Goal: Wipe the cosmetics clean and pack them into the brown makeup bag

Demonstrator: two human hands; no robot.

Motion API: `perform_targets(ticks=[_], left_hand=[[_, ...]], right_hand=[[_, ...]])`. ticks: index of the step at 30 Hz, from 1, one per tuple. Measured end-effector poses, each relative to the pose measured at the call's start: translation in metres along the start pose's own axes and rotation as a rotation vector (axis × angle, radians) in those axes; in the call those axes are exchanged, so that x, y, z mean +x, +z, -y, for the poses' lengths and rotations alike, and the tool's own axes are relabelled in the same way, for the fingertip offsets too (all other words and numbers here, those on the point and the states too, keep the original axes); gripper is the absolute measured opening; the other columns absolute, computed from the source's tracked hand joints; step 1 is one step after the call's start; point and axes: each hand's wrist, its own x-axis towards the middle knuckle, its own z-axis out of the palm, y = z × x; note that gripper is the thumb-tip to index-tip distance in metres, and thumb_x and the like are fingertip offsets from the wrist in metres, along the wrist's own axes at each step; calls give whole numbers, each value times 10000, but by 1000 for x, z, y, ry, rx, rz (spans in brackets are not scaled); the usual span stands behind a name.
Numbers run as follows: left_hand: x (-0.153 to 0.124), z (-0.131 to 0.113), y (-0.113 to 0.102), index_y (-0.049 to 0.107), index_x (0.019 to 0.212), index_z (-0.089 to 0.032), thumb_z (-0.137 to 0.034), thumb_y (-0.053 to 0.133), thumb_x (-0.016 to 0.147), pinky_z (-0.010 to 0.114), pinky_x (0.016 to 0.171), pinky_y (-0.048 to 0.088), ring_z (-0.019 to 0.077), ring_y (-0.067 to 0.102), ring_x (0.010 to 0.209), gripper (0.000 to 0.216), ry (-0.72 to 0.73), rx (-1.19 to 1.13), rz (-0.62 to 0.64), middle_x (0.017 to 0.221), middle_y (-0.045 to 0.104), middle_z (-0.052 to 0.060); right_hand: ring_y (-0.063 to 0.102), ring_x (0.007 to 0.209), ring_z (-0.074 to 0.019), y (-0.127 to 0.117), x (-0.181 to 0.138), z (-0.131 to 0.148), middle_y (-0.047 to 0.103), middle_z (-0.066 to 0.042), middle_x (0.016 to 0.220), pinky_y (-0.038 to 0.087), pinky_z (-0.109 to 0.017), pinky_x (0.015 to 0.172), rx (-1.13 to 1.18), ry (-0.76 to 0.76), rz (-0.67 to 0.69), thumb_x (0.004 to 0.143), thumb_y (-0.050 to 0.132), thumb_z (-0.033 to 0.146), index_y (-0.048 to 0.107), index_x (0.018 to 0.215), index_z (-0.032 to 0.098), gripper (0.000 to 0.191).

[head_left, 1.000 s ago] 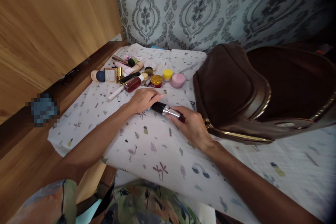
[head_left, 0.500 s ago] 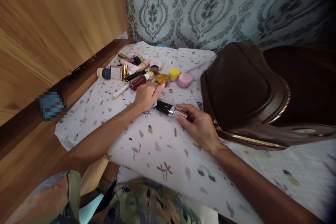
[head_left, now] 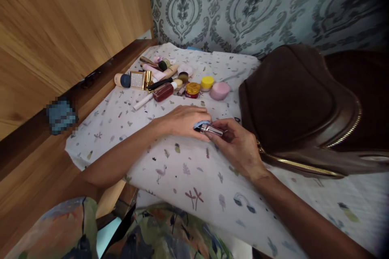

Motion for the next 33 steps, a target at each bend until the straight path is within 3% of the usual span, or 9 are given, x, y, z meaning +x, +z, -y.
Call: perform_targets(ticks=[4,11,17,22,28,33], left_hand=[[0,5,-3,640,975,-227,-502,729,822,295,647,363,220,624,919,327,-37,3,69,1032,657,41],[-4,23,-12,598,898,-224,-480,756,758,280,644,347,195,592,831,332,-69,-50,137,948,648,22],[-7,36,-17,566,860,-215,-498,761,727,275,612,326,180,558,758,368,-129,-153,179,841,617,2],[-9,36,-17,566,826,-208,-562,706,771,268,599,313,161,544,705,384,-116,-290,174,761,575,-15],[-11,32,-18,597,863,-207,-612,643,828,284,606,321,154,524,698,410,-115,-424,150,746,553,-18],[-10,28,-20,579,831,-203,-594,647,841,290,598,326,139,495,691,396,-117,-570,152,730,518,-27]], right_hand=[[648,706,-189,0,2,-4,740,-89,965,540,-332,641,-17,-22,-3,835,705,498,714,1086,189,398],[606,641,-174,-5,3,0,708,-62,839,511,-315,604,-80,-78,62,889,649,476,758,970,196,311],[648,687,-193,-4,1,1,738,-50,836,527,-314,633,-8,48,93,871,664,480,745,1032,192,339],[659,688,-198,-2,3,1,734,-47,831,532,-310,601,167,82,36,832,688,533,724,1015,196,386],[558,529,-161,-6,6,14,636,-10,623,450,-275,460,311,138,-5,795,713,615,694,958,207,440],[511,505,-158,-9,8,21,619,-25,586,431,-288,446,359,186,-60,710,755,694,694,941,189,559]])
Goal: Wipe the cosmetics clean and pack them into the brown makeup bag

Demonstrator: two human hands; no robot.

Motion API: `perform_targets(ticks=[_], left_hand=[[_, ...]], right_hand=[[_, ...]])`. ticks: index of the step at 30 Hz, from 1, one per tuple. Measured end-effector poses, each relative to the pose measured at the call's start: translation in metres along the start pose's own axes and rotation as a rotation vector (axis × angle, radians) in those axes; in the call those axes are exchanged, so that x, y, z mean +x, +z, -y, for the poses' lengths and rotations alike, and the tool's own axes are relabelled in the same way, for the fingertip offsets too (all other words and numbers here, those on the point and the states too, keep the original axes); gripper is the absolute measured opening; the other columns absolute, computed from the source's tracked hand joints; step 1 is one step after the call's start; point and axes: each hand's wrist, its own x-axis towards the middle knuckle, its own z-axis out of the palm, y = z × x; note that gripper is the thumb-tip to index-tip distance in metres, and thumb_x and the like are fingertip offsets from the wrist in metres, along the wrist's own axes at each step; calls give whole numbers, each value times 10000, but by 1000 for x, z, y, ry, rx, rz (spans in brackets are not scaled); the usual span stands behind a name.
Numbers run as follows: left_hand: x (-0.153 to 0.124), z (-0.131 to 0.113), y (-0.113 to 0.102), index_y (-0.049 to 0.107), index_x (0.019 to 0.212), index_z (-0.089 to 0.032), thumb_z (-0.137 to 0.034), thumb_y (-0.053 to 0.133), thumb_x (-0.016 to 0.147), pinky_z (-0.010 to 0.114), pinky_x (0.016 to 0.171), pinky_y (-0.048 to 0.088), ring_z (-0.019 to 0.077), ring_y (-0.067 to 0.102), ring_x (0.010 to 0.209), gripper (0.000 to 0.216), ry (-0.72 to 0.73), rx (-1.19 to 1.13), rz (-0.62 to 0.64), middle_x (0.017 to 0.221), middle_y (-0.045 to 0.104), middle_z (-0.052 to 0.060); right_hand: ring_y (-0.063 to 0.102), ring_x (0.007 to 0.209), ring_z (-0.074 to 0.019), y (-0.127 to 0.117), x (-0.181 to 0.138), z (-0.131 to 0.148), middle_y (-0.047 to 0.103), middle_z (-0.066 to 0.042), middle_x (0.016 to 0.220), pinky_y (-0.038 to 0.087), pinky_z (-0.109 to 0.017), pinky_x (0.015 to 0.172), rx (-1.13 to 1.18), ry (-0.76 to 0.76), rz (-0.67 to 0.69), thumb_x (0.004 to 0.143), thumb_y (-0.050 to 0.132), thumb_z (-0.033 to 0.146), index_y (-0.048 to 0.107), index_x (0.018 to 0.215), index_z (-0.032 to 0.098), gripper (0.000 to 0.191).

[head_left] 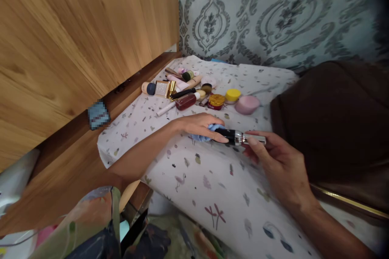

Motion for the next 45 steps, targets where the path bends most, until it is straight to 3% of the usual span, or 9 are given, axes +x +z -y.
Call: perform_targets(ticks=[8,13,18,28,31,35,40,45], left_hand=[[5,12,4,615,869,-202,-574,784,741,285,659,386,148,527,758,428,-12,-220,-77,781,566,-31],[6,11,8,602,847,-194,-523,802,721,290,693,390,166,528,768,405,20,-196,-146,771,554,-23],[6,8,11,597,885,-188,-584,782,715,276,732,385,183,547,843,470,75,-138,-195,851,574,-8],[8,7,14,620,896,-195,-567,787,702,284,786,400,200,566,880,452,105,-28,-286,884,603,13],[7,4,16,618,913,-194,-563,795,700,278,792,405,190,562,882,462,106,-110,-297,873,588,1],[8,-1,24,603,930,-191,-559,774,745,256,735,411,146,528,806,445,107,-288,-315,838,544,-21],[12,-5,35,638,961,-179,-528,781,755,247,704,435,137,534,777,430,115,-373,-294,831,573,-14],[11,-9,37,687,1070,-151,-484,726,808,258,728,448,159,572,828,425,8,-381,-265,852,599,0]], right_hand=[[532,533,-175,2,1,-2,646,-45,612,437,-295,459,-1,-3,-24,676,776,708,720,956,207,577],[516,508,-169,1,1,0,618,-34,578,440,-299,454,15,8,-34,622,779,764,697,909,209,630],[503,497,-158,4,2,0,599,-12,552,428,-279,434,13,70,-77,533,756,844,675,881,203,734],[510,539,-144,1,1,-7,617,-3,607,425,-269,485,59,46,-90,613,783,762,664,889,205,632],[497,533,-133,2,1,-4,604,5,598,413,-255,483,91,26,-79,632,814,698,683,905,205,579],[481,523,-116,6,2,1,595,14,608,394,-240,468,159,91,-51,509,892,635,685,819,205,569],[565,630,-157,7,1,-1,661,-13,679,490,-286,591,113,252,-72,370,926,543,713,768,200,567],[640,818,-201,5,2,-14,726,-5,860,533,-344,804,143,211,-106,436,907,503,748,833,248,498]])
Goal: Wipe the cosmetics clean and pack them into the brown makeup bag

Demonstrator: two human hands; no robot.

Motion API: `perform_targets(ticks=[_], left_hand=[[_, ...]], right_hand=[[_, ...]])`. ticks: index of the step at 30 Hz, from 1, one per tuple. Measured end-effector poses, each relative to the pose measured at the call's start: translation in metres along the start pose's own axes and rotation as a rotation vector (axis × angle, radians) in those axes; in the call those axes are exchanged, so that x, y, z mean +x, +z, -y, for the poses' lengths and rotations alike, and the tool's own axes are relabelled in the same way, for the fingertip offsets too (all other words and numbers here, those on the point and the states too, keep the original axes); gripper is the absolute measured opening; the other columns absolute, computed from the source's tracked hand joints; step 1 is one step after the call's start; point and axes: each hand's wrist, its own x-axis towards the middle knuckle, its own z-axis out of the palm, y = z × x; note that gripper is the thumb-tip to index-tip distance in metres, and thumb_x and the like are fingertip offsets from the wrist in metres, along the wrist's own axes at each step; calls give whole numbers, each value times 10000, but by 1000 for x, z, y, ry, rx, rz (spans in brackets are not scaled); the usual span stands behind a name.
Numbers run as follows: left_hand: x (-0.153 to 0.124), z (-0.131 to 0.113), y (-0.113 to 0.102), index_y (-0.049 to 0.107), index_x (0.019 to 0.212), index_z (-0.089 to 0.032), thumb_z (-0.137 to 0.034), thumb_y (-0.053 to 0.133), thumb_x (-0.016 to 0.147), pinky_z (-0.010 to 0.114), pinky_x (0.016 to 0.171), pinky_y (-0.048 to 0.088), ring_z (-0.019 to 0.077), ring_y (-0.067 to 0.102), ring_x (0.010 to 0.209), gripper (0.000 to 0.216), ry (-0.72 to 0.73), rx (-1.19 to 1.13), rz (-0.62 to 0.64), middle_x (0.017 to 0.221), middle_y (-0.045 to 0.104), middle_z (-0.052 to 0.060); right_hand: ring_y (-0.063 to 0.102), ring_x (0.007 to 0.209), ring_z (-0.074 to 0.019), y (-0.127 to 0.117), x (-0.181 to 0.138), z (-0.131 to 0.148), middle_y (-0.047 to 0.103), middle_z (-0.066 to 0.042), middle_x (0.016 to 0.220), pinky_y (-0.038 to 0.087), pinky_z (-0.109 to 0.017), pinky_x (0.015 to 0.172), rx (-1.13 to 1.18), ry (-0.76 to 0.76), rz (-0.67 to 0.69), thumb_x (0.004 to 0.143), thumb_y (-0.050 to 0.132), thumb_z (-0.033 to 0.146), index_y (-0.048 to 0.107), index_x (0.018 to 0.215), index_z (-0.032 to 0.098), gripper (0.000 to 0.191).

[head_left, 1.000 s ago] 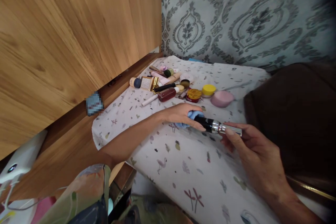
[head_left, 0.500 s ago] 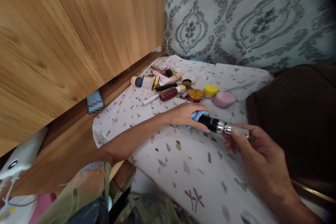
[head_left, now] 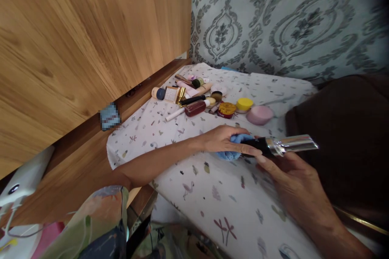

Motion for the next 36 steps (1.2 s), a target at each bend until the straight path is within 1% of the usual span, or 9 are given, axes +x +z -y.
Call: perform_targets(ticks=[9,15,18,21,27,30,32,34,36], left_hand=[[3,-2,-1,610,859,-195,-460,869,651,287,775,463,194,598,874,425,48,105,100,833,582,-19],[-1,2,3,598,875,-189,-518,755,785,273,718,459,150,588,777,376,31,-11,174,776,615,-23],[-3,2,3,613,885,-187,-542,712,819,252,674,441,123,568,732,375,-14,-35,180,773,604,-31],[-2,1,4,630,865,-177,-539,682,851,242,646,423,111,541,700,365,11,7,179,750,579,-34],[-1,2,8,610,718,-164,-584,664,844,229,551,351,101,454,594,442,-18,127,108,620,490,-44],[0,4,5,536,642,-173,-605,615,873,221,534,338,95,416,566,496,-4,149,-4,593,441,-45],[1,5,1,530,686,-180,-621,555,906,214,552,371,103,449,592,494,35,135,-192,631,481,-30],[2,3,-2,590,843,-183,-620,496,936,208,597,425,117,516,656,456,85,105,-401,741,579,-2],[2,0,-3,621,1033,-196,-594,473,954,207,656,474,126,574,742,432,152,106,-512,899,653,28]], right_hand=[[649,909,-234,4,-3,11,762,-29,965,553,-359,805,10,-45,-36,487,870,539,783,869,282,469],[682,997,-266,4,-3,12,759,-46,991,546,-427,947,54,-86,-12,525,864,567,750,875,258,480],[681,1076,-253,5,-4,12,748,-59,1088,522,-411,1012,151,-90,64,596,875,527,707,991,249,511],[696,1052,-239,5,-5,13,747,-62,1086,538,-410,987,241,-66,146,651,876,502,638,1070,249,544],[706,904,-192,1,-3,10,742,-33,956,560,-353,873,264,-85,192,679,852,547,590,1012,236,526],[690,908,-170,0,-3,8,732,-24,969,544,-317,858,254,-103,200,705,843,511,593,1032,235,496],[673,909,-163,0,-3,7,720,-16,973,534,-310,852,222,-125,195,714,834,491,595,1045,240,479],[651,893,-160,0,-3,6,701,-10,958,523,-308,843,157,-152,203,726,816,480,597,1040,237,454],[628,868,-163,0,-3,4,676,-7,927,508,-308,821,66,-178,229,745,784,475,596,1036,226,426]])
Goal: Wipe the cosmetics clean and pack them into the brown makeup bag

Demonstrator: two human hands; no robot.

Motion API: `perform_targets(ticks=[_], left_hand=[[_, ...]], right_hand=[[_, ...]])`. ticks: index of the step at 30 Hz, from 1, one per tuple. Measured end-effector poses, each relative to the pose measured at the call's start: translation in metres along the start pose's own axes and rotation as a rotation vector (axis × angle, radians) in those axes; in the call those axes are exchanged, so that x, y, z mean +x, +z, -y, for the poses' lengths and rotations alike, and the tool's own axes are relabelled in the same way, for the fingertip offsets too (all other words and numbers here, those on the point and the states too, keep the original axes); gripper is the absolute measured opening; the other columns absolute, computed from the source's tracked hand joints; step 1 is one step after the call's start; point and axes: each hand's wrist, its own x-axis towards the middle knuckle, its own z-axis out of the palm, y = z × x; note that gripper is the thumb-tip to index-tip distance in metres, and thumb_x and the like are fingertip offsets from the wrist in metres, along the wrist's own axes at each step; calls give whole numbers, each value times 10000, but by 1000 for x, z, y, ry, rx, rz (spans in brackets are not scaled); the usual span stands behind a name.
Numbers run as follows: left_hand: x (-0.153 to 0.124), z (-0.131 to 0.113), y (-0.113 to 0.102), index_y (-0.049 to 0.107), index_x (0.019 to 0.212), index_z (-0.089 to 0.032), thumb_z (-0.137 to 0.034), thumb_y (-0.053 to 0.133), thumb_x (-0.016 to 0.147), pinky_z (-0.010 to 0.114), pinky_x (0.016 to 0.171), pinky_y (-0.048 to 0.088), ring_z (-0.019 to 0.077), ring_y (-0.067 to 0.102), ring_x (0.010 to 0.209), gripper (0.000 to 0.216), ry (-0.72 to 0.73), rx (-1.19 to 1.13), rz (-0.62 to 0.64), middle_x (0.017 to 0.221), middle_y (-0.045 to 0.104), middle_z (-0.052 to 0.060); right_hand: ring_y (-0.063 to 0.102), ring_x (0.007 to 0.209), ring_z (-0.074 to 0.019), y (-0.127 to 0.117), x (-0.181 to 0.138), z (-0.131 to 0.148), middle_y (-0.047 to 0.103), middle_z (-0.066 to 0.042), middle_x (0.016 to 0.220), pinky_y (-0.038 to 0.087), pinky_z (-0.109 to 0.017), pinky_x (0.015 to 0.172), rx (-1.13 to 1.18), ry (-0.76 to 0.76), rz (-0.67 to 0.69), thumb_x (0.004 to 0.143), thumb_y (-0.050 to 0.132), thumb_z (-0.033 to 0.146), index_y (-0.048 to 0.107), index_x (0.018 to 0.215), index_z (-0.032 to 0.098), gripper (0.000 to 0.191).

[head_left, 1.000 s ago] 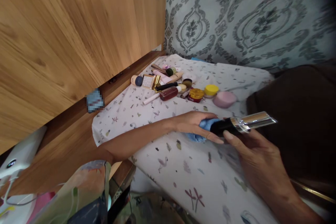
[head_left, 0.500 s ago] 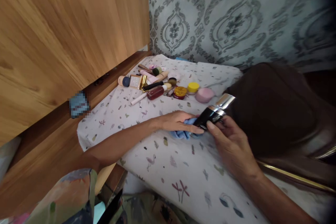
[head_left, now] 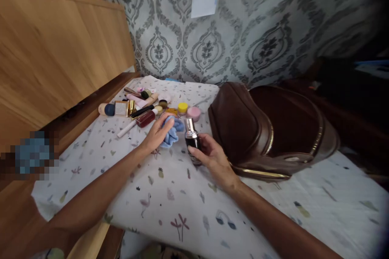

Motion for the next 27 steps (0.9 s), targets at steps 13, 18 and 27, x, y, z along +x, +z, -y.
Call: perform_targets(ticks=[13,18,27], left_hand=[[-9,-11,7,613,875,-200,-456,495,963,218,596,430,120,515,620,295,59,200,57,681,572,-30],[-7,-24,1,603,753,-198,-432,513,936,212,543,406,120,485,565,310,90,285,65,608,525,-33],[-6,-45,6,618,750,-204,-458,506,925,223,485,424,141,508,504,329,120,412,123,543,563,-22]], right_hand=[[514,716,-140,-3,-11,13,586,28,803,385,-253,655,-443,-62,171,790,728,368,649,1058,192,330],[546,728,-140,-4,-14,17,618,19,840,416,-239,669,-468,-156,187,791,750,297,676,1028,198,267],[627,890,-175,-9,-11,18,690,-46,1020,486,-273,835,-392,-348,86,878,729,447,673,1186,195,402]])
